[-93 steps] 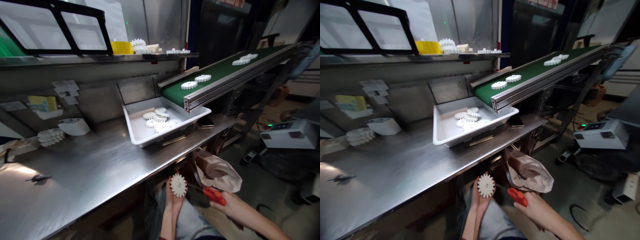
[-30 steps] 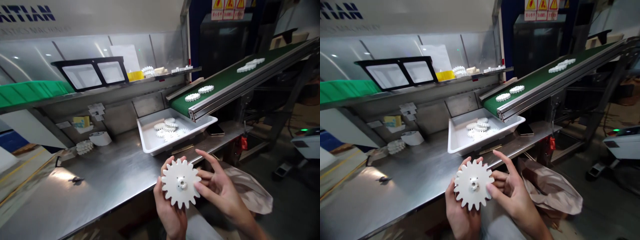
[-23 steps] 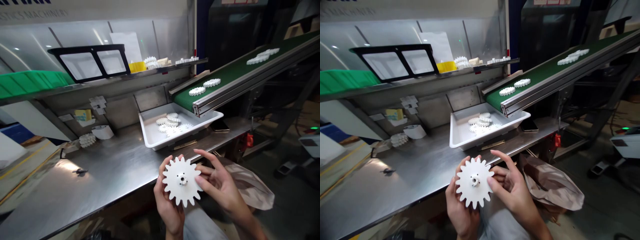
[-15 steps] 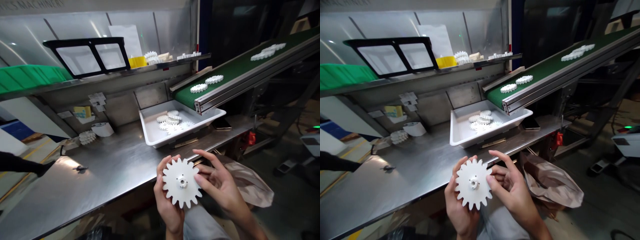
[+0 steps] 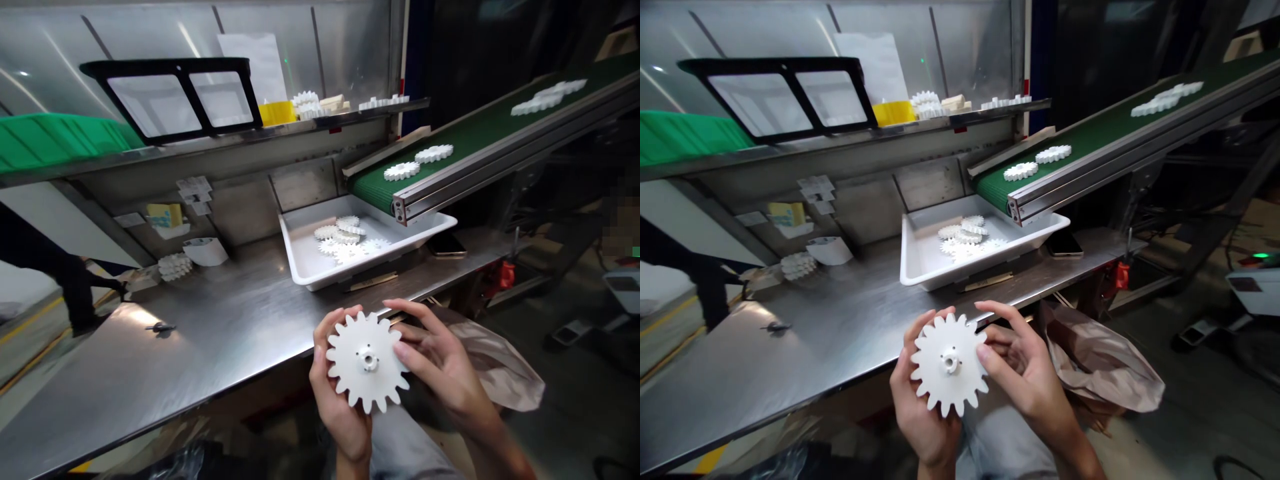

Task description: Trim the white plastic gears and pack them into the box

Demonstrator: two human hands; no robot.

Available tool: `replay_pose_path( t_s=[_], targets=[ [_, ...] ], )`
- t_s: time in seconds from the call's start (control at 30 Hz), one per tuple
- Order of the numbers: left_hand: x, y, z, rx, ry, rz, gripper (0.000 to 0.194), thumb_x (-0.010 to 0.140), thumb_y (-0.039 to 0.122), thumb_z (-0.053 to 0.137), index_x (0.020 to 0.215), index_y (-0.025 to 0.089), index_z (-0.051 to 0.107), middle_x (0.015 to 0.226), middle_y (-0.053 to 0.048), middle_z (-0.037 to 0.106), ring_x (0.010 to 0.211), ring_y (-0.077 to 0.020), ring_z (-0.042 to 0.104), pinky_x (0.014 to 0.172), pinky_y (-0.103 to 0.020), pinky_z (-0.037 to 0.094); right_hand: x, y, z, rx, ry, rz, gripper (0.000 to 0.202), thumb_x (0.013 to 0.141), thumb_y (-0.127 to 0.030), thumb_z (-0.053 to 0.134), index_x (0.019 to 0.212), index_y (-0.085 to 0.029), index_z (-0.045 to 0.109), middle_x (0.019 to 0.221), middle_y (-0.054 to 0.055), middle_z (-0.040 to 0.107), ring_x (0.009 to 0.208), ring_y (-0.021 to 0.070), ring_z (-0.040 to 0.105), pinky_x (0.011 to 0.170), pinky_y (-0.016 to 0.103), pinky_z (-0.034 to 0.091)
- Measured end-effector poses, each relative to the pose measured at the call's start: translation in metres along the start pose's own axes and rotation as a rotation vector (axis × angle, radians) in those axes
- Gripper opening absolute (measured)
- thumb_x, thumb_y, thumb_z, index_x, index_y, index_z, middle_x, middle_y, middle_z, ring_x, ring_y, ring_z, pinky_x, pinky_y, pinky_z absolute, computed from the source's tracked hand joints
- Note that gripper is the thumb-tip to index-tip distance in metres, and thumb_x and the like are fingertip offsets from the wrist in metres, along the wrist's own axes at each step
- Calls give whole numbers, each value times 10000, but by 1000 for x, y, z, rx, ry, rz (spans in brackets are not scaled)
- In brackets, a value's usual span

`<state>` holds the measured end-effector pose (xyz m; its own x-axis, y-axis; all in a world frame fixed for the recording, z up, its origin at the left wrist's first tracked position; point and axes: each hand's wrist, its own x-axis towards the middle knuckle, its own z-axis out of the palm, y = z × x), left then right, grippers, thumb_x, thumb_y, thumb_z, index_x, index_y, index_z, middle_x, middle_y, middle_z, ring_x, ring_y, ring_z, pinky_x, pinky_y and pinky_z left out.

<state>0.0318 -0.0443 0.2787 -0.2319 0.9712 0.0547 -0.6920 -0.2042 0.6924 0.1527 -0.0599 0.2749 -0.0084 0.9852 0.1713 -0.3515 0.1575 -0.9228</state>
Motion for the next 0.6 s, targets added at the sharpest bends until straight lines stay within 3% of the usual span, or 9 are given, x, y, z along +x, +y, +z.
replay_pose_path(
  t_s=[0.23, 0.4, 0.5, 0.6],
  targets=[
    [3, 4, -1, -45, 7, -61, 473, 972, 556, 471, 1109, 222, 776, 1087, -114, 815, 1006, -281, 734, 913, -401, 568, 0, 0, -7, -2, -168, 40, 584, 960, -421, 769, 1479, -338, 513, 939, -3, 750, 818, 145, 701, 723, 205, 525],
    [10, 6, -5, -1, 48, -12, 510, 969, 574, 434, 1044, 196, 768, 1076, -120, 811, 1031, -308, 737, 952, -418, 529, 2, 0, -17, 17, -313, 147, 738, 920, -413, 808, 1547, -293, 438, 970, 31, 808, 803, 163, 731, 693, 226, 525],
    [14, 6, -9, 10, 89, 62, 491, 967, 550, 421, 1014, 202, 765, 1038, -98, 807, 1006, -284, 746, 874, -360, 526, 2, 0, -15, 0, -290, 163, 708, 898, -353, 839, 1512, -286, 492, 1003, 25, 821, 869, 157, 750, 768, 226, 555],
    [14, 4, -10, 5, 92, 161, 498, 973, 538, 414, 1020, 200, 776, 1043, -94, 813, 993, -267, 748, 867, -340, 542, 2, 2, -4, 12, -168, 107, 549, 932, -329, 813, 1428, -312, 578, 1067, 21, 820, 925, 151, 765, 831, 232, 586]
  ],
)
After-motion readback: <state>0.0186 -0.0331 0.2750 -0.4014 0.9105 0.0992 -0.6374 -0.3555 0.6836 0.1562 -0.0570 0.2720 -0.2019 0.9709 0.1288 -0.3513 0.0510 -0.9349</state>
